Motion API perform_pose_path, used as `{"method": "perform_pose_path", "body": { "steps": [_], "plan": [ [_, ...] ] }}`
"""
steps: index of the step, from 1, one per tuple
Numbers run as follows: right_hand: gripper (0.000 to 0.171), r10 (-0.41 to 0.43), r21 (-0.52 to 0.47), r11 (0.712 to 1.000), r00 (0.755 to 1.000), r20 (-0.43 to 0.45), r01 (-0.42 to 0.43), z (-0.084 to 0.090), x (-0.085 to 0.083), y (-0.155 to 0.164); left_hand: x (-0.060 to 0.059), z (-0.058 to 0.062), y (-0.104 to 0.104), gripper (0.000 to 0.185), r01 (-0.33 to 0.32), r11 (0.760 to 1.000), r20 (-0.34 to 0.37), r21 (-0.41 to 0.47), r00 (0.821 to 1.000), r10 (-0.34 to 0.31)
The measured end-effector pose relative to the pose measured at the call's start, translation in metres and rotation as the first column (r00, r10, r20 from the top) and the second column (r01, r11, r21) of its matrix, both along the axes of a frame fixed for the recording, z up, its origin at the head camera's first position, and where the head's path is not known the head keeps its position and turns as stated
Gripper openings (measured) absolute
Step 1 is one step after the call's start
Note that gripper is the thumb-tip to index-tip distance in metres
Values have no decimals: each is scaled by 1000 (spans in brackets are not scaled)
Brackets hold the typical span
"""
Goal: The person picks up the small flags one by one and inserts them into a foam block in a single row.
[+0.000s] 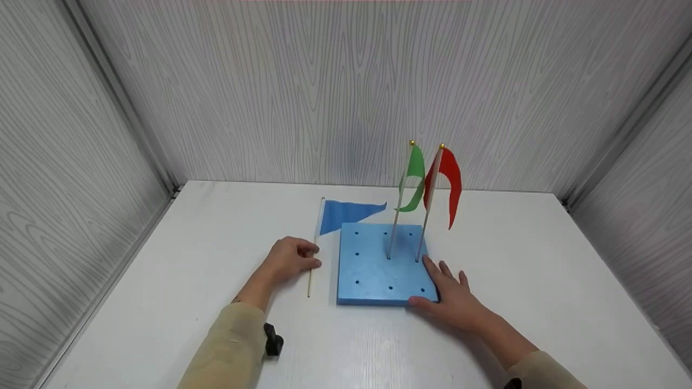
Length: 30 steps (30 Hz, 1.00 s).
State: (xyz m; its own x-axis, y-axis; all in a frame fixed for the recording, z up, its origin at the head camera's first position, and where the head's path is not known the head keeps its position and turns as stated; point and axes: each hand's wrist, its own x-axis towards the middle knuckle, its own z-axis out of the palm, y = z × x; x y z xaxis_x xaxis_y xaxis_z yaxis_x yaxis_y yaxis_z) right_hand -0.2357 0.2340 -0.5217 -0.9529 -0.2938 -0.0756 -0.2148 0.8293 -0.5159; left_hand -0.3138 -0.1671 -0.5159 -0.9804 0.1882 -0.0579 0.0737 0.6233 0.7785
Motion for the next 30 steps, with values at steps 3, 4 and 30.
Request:
{"method": "perform_pose_path", "body": {
  "steps": [3,4,30],
  "plan": [
    [112,0,0,1000,1000,-3,0,0,0,0,0,1,0,29,0,1000,0,0,1000,0],
    [112,0,0,1000,1000,-3,0,0,0,0,0,2,0,28,0,1000,0,-2,1000,0],
    [115,-14,-4,1000,1000,13,14,-5,-3,0,-4,9,9,22,-65,995,-4,-75,998,65]
  ]
}}
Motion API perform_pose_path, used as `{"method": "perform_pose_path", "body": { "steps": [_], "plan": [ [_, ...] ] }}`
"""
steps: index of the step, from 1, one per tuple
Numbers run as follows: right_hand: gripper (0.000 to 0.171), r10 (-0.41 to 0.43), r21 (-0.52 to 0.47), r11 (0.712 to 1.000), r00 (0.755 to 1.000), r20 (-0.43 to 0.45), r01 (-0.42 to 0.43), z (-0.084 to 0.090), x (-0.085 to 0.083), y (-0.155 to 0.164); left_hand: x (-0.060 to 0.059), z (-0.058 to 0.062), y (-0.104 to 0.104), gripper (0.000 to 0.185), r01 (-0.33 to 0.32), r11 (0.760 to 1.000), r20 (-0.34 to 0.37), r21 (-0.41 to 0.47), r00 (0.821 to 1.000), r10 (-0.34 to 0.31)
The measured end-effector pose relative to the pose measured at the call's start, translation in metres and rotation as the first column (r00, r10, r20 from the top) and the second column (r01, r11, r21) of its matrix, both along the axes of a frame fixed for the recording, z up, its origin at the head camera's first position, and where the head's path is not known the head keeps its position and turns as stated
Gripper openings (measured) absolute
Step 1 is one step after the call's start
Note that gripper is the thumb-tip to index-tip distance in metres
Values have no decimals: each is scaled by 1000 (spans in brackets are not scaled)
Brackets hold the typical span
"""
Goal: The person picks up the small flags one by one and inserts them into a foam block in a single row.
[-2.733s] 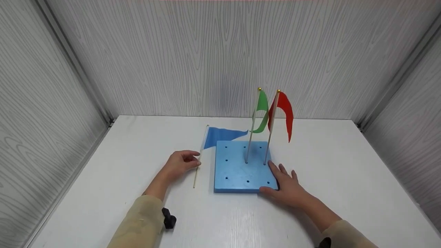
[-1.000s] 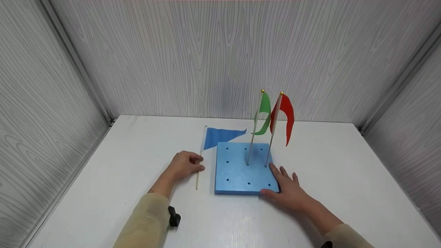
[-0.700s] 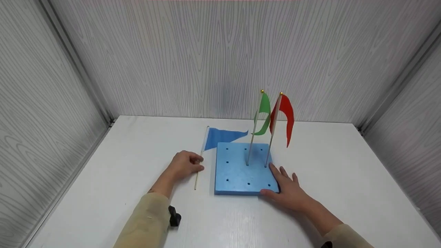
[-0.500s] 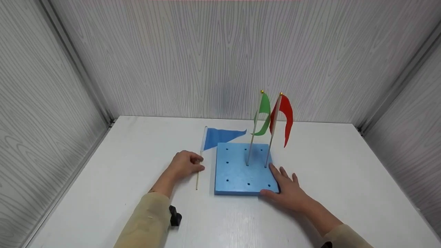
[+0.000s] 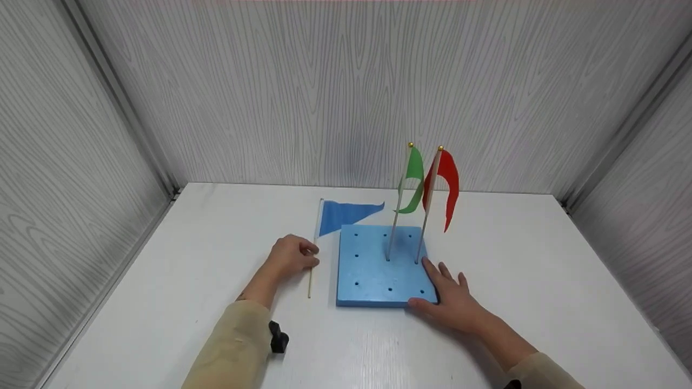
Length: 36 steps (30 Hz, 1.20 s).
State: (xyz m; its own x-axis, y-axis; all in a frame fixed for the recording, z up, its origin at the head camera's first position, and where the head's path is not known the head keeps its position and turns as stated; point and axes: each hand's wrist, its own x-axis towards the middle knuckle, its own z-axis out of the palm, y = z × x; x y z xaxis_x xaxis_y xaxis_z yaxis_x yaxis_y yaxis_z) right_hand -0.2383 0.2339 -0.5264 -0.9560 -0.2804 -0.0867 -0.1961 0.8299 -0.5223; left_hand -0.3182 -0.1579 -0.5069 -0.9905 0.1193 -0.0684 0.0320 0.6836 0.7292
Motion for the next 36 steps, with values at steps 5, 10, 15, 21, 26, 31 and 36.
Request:
{"method": "perform_pose_path", "body": {
  "steps": [5,10,15,21,26,31,36],
  "plan": [
    [115,-1,6,1000,1000,5,1,0,0,0,1,1,2,25,-5,1000,7,-10,1000,5],
    [116,-5,9,1000,1000,7,5,1,-1,1,2,2,2,26,-20,1000,9,-6,1000,20],
    [116,-15,24,1000,1000,12,14,2,-1,2,1,4,3,24,-29,1000,-12,-10,1000,29],
    [117,-22,24,999,1000,23,21,3,-2,3,2,2,4,21,-65,998,-21,10,998,65],
    [117,-17,13,1000,1000,11,16,2,-2,5,1,-2,3,18,-99,994,-45,36,994,101],
    [116,-5,5,1000,1000,8,5,1,-3,2,1,-5,-1,15,-137,986,-46,90,989,142],
    [116,-6,18,1000,1000,15,6,1,-6,-1,3,-5,-7,19,-164,971,-8,175,986,168]
  ]
}}
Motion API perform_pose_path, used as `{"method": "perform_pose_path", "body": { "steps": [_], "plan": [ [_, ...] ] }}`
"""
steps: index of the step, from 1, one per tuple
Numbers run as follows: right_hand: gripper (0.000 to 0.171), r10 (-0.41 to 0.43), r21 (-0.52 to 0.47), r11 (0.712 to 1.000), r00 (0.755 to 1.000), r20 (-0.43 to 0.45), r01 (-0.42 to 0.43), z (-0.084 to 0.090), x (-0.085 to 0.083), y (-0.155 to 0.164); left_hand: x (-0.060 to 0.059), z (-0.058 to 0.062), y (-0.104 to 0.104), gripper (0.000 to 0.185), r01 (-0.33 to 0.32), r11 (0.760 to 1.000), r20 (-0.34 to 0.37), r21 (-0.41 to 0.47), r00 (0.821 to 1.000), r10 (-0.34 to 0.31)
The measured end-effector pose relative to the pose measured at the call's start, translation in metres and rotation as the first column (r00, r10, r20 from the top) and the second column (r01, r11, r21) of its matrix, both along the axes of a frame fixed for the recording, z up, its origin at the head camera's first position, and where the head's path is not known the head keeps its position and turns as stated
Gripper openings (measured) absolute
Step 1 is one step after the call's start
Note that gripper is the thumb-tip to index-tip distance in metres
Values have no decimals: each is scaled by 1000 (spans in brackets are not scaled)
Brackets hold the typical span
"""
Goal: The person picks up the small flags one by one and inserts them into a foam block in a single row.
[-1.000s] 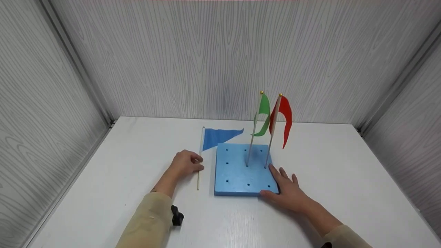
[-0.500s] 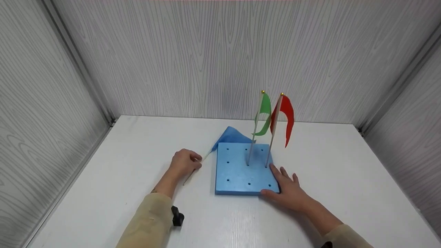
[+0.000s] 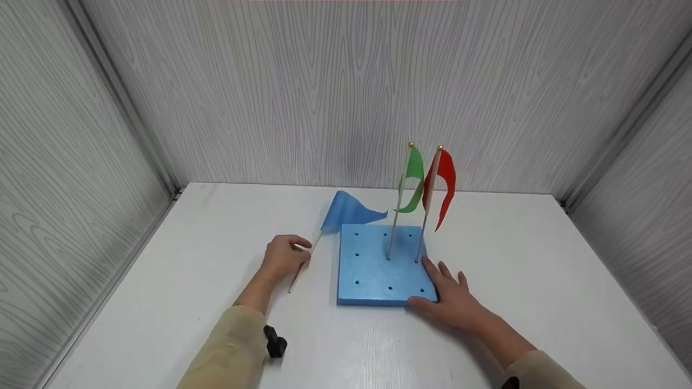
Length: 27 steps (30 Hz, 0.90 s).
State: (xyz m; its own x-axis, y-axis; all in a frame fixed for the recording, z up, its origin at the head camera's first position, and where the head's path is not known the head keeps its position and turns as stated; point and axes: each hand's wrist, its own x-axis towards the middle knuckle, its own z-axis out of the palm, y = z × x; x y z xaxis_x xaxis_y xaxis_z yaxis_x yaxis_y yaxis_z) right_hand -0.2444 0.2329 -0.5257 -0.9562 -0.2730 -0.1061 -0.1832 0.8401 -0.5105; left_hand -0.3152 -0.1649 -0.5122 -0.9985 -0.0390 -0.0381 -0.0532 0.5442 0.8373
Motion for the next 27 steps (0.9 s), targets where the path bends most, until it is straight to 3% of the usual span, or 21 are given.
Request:
{"method": "perform_pose_path", "body": {
  "steps": [8,16,27],
  "plan": [
    [116,-2,8,1000,1000,-7,2,-1,-1,0,7,4,-8,29,-39,986,34,160,999,34],
    [116,-4,-5,1000,1000,6,4,-2,-1,1,13,18,-5,21,-28,979,85,202,996,11],
    [114,4,-2,1000,1000,-12,-4,1,0,-1,16,41,9,14,117,929,-40,352,993,-110]
  ]
}}
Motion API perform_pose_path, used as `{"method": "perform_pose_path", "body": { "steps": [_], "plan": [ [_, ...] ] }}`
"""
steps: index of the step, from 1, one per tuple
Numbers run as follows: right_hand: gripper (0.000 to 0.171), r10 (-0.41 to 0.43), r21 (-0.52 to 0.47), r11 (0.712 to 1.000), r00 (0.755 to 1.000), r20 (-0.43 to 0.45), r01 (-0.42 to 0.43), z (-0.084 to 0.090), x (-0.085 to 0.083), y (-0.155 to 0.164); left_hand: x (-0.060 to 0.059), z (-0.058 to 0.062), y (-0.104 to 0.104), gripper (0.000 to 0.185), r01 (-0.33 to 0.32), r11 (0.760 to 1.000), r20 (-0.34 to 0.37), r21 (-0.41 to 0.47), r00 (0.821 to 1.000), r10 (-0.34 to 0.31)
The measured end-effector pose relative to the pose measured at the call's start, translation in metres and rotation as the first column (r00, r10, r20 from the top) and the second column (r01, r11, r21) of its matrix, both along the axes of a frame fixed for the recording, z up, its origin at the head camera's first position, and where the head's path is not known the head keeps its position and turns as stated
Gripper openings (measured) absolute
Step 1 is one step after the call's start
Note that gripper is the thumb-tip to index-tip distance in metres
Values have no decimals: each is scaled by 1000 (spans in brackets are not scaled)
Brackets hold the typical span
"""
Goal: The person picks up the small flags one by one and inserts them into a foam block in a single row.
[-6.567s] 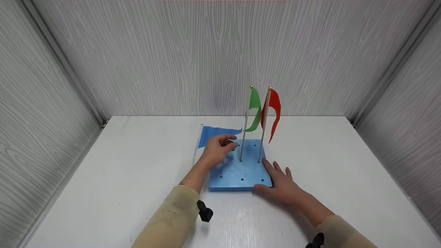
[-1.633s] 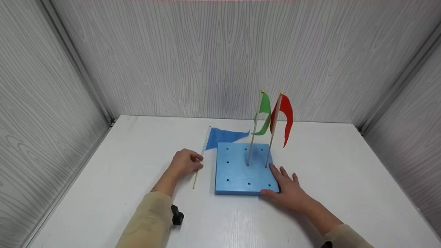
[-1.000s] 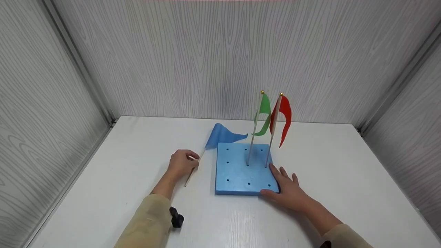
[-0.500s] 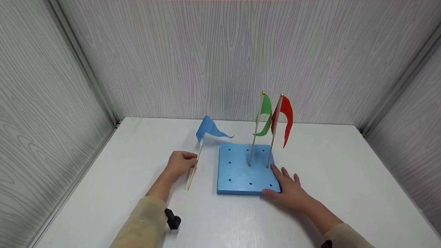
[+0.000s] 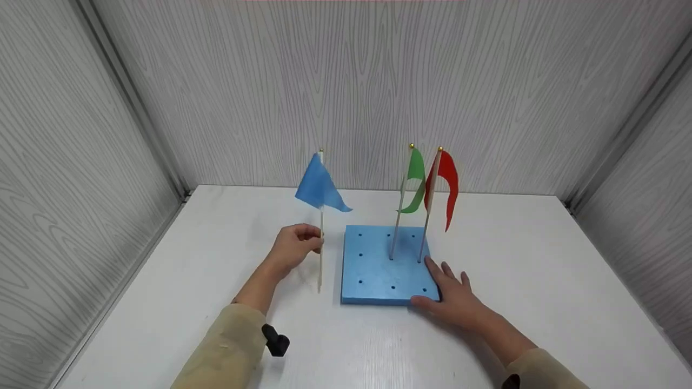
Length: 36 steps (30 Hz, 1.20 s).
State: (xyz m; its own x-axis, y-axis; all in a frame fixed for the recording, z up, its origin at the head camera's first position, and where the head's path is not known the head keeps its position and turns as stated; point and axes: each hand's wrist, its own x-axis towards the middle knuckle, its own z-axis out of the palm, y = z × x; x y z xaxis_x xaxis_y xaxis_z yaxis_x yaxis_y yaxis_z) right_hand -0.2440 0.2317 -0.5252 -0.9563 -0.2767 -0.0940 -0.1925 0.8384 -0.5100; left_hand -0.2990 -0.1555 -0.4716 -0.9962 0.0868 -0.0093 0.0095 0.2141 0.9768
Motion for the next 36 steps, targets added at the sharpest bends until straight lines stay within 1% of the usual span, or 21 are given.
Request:
{"method": "perform_pose_path", "body": {
  "steps": [4,10,15,19,21,28,36],
  "plan": [
    [115,-2,1,1000,1000,1,2,-1,-1,-1,-2,8,7,11,24,998,-53,52,998,-21],
    [115,-1,-2,1000,1000,-1,1,0,1,-3,-5,21,23,11,31,997,-93,67,995,-24],
    [115,-1,-8,1000,1000,7,1,1,3,-5,-7,26,37,12,47,995,-126,86,991,-36],
    [115,-1,-11,1000,1000,5,1,1,4,-6,-9,27,46,13,63,993,-163,97,986,-46],
    [115,1,-14,1000,1000,-3,-1,1,4,-7,-10,28,50,13,62,994,-169,95,984,-46],
    [113,10,-24,1000,1000,-25,-10,1,5,-9,-11,26,59,14,42,997,-157,72,987,-31],
    [115,7,-12,1000,1000,-26,-8,0,6,-10,-12,21,64,14,50,997,-170,55,985,-40]
  ]
}}
